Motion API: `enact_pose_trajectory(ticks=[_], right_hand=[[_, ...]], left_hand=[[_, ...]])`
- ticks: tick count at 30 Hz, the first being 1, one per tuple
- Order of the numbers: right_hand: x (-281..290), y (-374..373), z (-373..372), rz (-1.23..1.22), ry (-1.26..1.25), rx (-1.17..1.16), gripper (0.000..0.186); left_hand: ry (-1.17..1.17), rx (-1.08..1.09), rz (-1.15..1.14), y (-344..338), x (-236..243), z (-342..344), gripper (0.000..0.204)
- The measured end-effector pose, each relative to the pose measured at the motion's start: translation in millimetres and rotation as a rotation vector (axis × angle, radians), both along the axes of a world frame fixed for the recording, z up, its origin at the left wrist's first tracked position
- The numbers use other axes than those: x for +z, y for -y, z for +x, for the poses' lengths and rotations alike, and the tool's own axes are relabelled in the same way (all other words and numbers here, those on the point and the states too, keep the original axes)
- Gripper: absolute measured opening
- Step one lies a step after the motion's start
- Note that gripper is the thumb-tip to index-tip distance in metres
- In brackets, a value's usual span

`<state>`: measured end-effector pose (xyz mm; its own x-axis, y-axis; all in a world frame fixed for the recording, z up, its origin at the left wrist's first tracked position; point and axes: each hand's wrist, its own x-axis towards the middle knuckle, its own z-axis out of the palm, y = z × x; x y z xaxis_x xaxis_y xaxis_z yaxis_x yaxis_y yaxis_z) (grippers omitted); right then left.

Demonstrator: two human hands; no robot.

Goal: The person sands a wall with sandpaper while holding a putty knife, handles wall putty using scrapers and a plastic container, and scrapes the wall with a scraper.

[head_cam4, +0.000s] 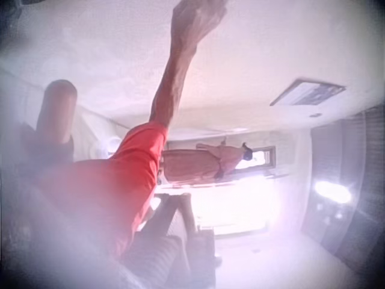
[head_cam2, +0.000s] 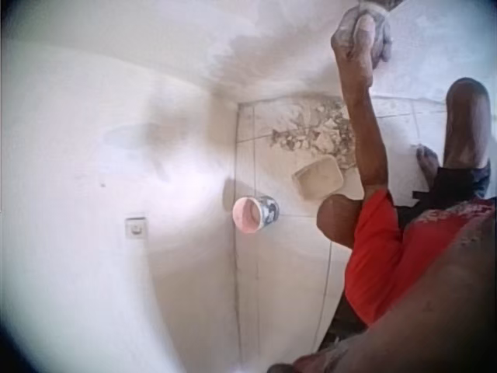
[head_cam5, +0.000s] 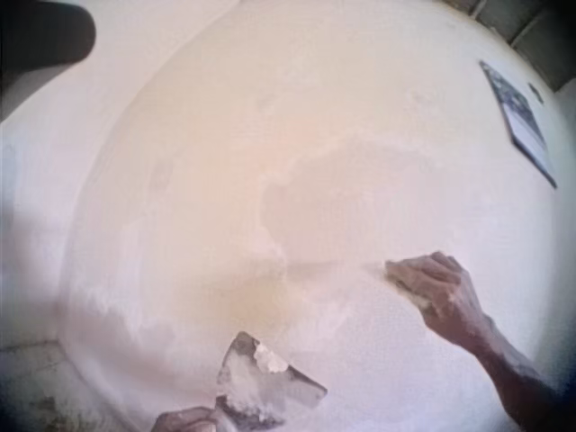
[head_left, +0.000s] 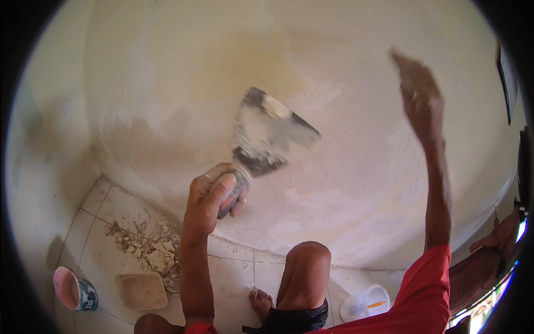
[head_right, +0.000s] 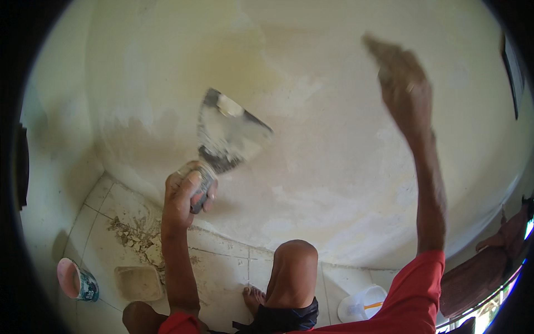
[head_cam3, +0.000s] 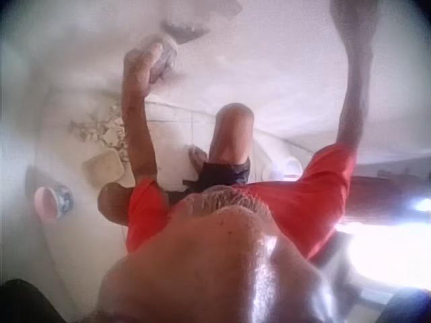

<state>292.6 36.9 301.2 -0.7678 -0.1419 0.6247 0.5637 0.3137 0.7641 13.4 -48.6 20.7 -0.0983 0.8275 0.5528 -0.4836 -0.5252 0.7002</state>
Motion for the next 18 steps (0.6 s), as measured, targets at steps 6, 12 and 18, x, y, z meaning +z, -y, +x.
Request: enact_pose_trajectory(ticks=[6,12,18], right_hand=[[72,-18,-53,0.287,-0.176,0.018,0.03],[23,-74,-57,0.185,-0.203,-0.302,0.044],[-88,-56,-41,0.031,-0.1,-0.279,0.055]], left_hand=[[0.079,0.278,-0.083,-15,-3,-4,0.026],[0.038,0.259,-0.07,-14,1,-3,0.029],[0.039,0.309,-0.042,-12,-1,-1,0.028]])
